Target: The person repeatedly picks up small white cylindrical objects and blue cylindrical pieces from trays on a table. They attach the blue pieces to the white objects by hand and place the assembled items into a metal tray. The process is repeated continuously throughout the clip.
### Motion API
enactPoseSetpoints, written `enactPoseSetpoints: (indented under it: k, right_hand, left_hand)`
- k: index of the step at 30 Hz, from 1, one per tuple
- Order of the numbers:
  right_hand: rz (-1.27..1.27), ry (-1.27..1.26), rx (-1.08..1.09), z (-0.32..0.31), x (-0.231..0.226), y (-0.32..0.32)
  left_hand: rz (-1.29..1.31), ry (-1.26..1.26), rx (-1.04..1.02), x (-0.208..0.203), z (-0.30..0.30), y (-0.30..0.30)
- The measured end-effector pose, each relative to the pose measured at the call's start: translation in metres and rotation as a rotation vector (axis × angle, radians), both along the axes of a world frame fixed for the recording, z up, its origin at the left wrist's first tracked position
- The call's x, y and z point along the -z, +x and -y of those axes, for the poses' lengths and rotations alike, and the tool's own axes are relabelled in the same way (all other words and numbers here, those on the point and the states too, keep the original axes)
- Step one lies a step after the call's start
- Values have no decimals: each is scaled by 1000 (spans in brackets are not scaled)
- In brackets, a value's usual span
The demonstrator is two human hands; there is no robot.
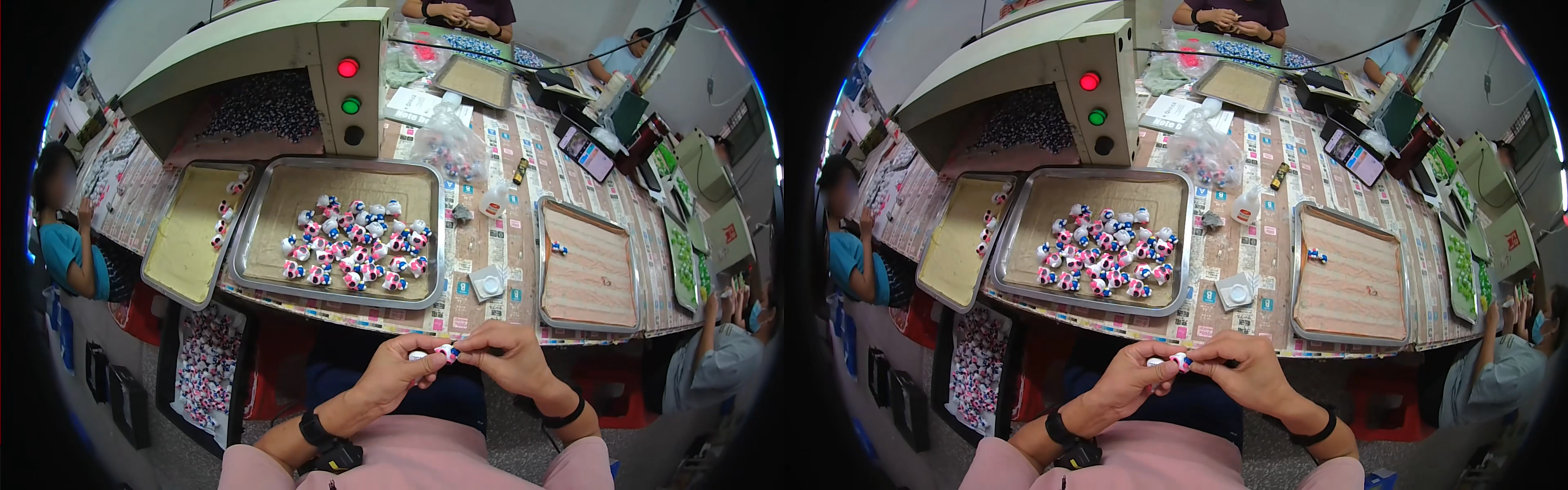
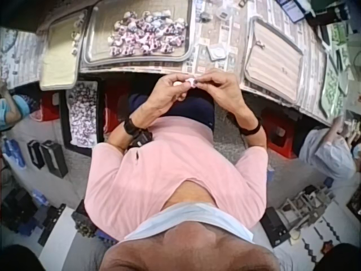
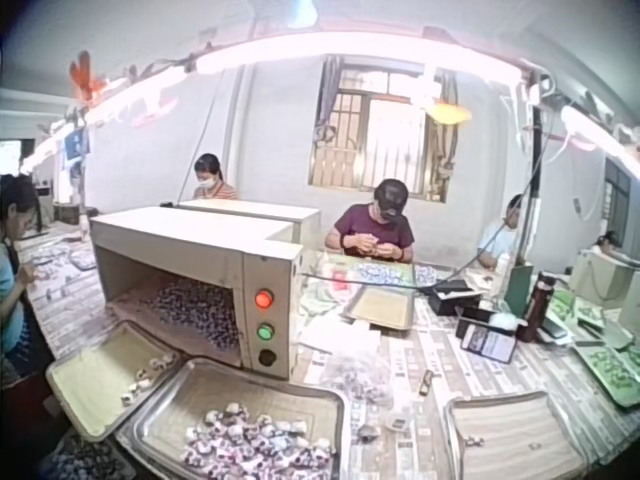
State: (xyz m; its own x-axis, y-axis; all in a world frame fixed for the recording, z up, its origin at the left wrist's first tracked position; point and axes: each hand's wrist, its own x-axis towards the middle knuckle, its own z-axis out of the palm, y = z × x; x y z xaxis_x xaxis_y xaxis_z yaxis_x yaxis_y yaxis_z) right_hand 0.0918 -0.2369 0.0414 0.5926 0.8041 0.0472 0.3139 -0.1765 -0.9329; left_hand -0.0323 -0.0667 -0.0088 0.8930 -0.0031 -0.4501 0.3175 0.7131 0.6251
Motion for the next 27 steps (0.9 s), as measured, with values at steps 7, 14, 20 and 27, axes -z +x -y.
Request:
enactPoseSetpoints:
  k: [7,14,20,27]
  right_hand:
    - [-75,-52,-73,-1,-10,8]
    - [-50,39,-44,-3,-9,8]
    - [-16,73,-50,2,-4,8]
    - [28,133,-18,8,2,5]
  left_hand:
    - [23,32,18,-6,-3,1]
    - [91,200,-13,-15,-6,4]
    - [122,347,-16,-22,-3,4]
    - [243,464,-55,-24,1,11]
